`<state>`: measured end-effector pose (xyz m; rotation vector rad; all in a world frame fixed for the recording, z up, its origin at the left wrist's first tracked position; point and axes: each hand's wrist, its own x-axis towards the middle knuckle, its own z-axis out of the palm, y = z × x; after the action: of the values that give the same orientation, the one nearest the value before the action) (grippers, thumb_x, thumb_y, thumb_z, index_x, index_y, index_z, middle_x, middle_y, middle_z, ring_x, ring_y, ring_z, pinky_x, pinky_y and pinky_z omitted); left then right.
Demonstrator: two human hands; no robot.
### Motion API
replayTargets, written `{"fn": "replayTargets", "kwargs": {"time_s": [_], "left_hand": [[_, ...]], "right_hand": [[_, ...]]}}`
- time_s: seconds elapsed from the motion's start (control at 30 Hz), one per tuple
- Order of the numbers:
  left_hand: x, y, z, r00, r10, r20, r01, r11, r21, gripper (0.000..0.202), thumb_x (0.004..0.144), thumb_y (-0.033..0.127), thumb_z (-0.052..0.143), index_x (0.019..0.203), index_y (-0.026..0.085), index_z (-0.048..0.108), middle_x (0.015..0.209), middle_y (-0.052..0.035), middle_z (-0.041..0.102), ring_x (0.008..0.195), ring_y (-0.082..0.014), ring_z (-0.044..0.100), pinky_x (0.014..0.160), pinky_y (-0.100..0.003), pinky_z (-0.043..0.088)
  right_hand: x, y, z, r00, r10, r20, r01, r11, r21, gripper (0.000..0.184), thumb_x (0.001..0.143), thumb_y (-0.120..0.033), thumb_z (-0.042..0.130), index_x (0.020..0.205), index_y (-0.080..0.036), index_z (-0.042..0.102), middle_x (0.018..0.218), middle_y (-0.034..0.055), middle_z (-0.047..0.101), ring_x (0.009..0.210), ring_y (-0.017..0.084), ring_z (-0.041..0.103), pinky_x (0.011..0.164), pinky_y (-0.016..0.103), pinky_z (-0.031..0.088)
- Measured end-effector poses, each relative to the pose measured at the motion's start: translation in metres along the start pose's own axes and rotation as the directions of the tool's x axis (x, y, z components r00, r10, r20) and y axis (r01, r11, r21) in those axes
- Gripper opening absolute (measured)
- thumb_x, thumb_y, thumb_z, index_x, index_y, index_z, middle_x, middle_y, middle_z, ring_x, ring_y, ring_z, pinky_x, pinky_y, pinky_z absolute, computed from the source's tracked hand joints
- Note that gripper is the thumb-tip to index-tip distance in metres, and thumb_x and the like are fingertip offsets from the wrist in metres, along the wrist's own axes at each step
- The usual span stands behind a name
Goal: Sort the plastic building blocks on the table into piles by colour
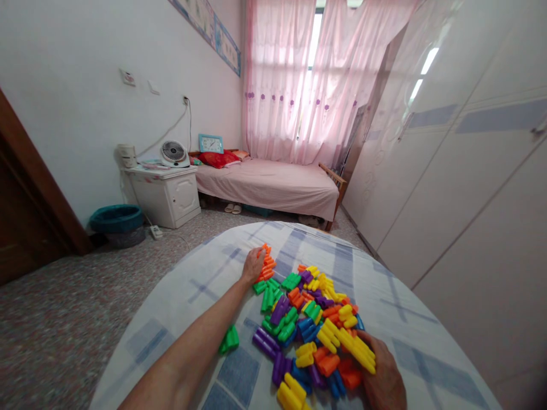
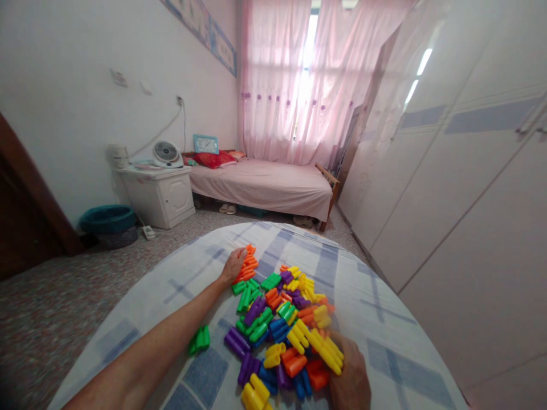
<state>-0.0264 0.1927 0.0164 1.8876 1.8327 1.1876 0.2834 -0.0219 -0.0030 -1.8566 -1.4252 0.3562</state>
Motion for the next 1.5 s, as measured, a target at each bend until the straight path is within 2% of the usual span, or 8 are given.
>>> {"fn": "replayTargets", "kwargs": {"time_s": [0.2,0.33,0.43,0.73,0.9,1.07,1.3,1.5], "left_hand": [[-0.014,-0.012,-0.036,0.993,-0.099,0.062,0.092,0.989,0.114,0.045,0.087,0.038,0.043,0.119,0.009,0.053,0.113,-0.0149,0.061,0.104,-0.0230,0.058,0.088,-0.032,0.043],[-0.032,-0.017,-0.059,0.959,-0.112,0.260,0.072,0.985,0.156,0.056,0.073,0.050,0.061,0.118,0.017,0.056,0.080,-0.0021,0.067,0.076,-0.0198,0.063,0.064,-0.026,0.044],[-0.039,-0.010,-0.058,0.932,-0.085,0.352,0.032,0.988,0.152,0.058,0.065,0.043,0.070,0.117,0.021,0.057,0.074,0.0016,0.066,0.071,-0.0185,0.062,0.058,-0.023,0.040],[-0.027,0.018,-0.028,0.967,-0.078,0.243,0.057,0.994,0.095,0.048,0.078,0.019,0.053,0.125,0.016,0.047,0.082,-0.0004,0.067,0.075,-0.0141,0.062,0.067,-0.022,0.043],[-0.056,0.017,-0.042,0.977,0.020,0.213,-0.044,0.993,0.107,0.044,0.081,0.022,0.050,0.125,0.017,0.045,0.099,-0.0044,0.064,0.088,-0.0161,0.060,0.078,-0.026,0.045],[-0.080,0.009,-0.047,0.910,0.243,0.335,-0.288,0.953,0.094,0.032,0.077,0.020,0.055,0.109,0.017,0.058,0.108,-0.0069,0.061,0.103,-0.0194,0.055,0.092,-0.030,0.042],[-0.088,0.009,-0.069,0.928,0.173,0.331,-0.223,0.967,0.120,0.034,0.071,0.011,0.053,0.104,0.014,0.063,0.093,-0.0067,0.061,0.090,-0.0181,0.059,0.085,-0.030,0.046],[-0.141,0.001,-0.109,0.892,0.262,0.369,-0.295,0.955,0.035,0.031,0.080,0.028,0.055,0.108,0.019,0.063,0.113,-0.0096,0.060,0.105,-0.0213,0.058,0.094,-0.034,0.046]], "right_hand": [[0.000,-0.001,0.000,1.000,0.014,-0.006,-0.014,1.000,-0.003,0.037,0.076,-0.035,0.045,0.106,-0.022,0.061,0.109,0.0061,0.062,0.101,0.024,0.054,0.085,0.033,0.040],[0.000,-0.003,0.001,1.000,-0.001,-0.025,0.001,1.000,0.000,0.036,0.075,-0.037,0.046,0.102,-0.021,0.063,0.106,0.0075,0.063,0.100,0.025,0.055,0.085,0.034,0.040],[-0.001,-0.006,0.000,0.999,0.004,-0.033,-0.003,1.000,0.016,0.036,0.075,-0.038,0.045,0.101,-0.020,0.063,0.106,0.0078,0.063,0.099,0.024,0.055,0.084,0.034,0.041],[0.001,0.000,0.000,1.000,-0.008,-0.018,0.008,1.000,0.011,0.036,0.075,-0.037,0.048,0.104,-0.023,0.064,0.108,0.0056,0.063,0.100,0.024,0.056,0.084,0.033,0.041],[0.001,0.001,0.003,1.000,-0.014,-0.018,0.014,1.000,0.018,0.036,0.076,-0.039,0.047,0.103,-0.022,0.063,0.107,0.0071,0.063,0.100,0.024,0.055,0.085,0.033,0.041],[-0.001,-0.005,0.003,0.999,0.008,-0.031,-0.007,1.000,0.005,0.036,0.077,-0.038,0.046,0.104,-0.022,0.063,0.108,0.0073,0.062,0.100,0.024,0.055,0.085,0.034,0.040],[-0.002,-0.006,0.001,1.000,0.000,-0.016,0.000,1.000,0.004,0.036,0.077,-0.038,0.044,0.104,-0.022,0.061,0.107,0.0076,0.062,0.099,0.024,0.054,0.085,0.034,0.041],[-0.003,-0.014,0.001,1.000,0.010,-0.029,-0.010,1.000,-0.009,0.038,0.076,-0.038,0.043,0.106,-0.021,0.060,0.107,0.0084,0.061,0.099,0.024,0.055,0.084,0.034,0.041]]}}
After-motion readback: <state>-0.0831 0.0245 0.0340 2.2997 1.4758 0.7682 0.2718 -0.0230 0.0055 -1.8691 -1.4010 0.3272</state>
